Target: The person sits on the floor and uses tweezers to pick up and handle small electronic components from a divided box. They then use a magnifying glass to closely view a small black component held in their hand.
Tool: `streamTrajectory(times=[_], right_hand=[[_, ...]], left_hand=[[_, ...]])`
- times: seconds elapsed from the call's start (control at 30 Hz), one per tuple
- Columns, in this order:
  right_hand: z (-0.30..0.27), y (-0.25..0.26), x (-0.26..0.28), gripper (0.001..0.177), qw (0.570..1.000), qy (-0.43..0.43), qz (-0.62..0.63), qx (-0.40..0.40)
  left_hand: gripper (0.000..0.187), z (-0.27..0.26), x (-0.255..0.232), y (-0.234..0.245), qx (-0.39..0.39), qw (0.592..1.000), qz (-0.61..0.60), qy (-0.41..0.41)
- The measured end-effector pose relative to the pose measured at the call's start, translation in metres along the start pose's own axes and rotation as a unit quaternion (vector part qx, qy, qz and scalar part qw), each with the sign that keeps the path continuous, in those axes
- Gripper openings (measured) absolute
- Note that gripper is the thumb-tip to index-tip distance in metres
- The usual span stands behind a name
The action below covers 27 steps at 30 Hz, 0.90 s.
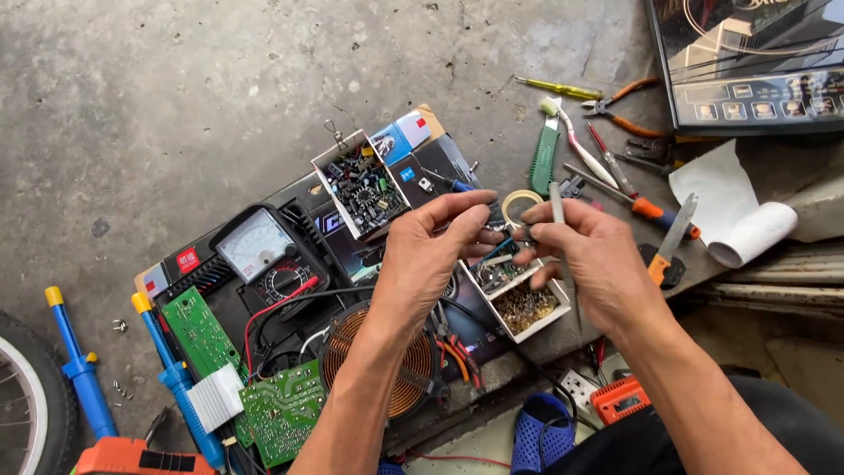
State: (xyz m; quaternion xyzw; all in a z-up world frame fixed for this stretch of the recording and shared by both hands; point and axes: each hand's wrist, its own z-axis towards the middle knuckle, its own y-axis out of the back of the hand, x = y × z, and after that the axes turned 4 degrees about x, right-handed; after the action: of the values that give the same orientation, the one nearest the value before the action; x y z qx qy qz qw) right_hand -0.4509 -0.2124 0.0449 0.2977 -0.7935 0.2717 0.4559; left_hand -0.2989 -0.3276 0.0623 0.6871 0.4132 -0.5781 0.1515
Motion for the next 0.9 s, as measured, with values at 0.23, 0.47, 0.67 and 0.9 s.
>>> streamTrajectory(times=[0.23,0.47,0.67,0.9], right_hand=[[-0.019,-0.018,0.016,0.027,0.995,-0.054,0.085,0.01],[-0.025,-0.022,0.014,0.032,0.994,-0.056,0.086,0.032],[-0.027,-0.031,0.012,0.033,0.996,-0.051,0.059,0.034],[-0.022,-0.021,0.005,0.026,0.996,-0.024,0.064,0.048]], left_hand=[[0.029,-0.006,0.004,-0.01,0.003,0.996,0.084,-0.02],[0.025,-0.009,0.017,-0.007,-0.03,0.992,0.112,-0.04],[0.025,-0.01,0.023,-0.002,-0.032,0.994,0.089,-0.053],[0.035,-0.013,0.027,0.008,-0.029,0.998,0.041,-0.049]])
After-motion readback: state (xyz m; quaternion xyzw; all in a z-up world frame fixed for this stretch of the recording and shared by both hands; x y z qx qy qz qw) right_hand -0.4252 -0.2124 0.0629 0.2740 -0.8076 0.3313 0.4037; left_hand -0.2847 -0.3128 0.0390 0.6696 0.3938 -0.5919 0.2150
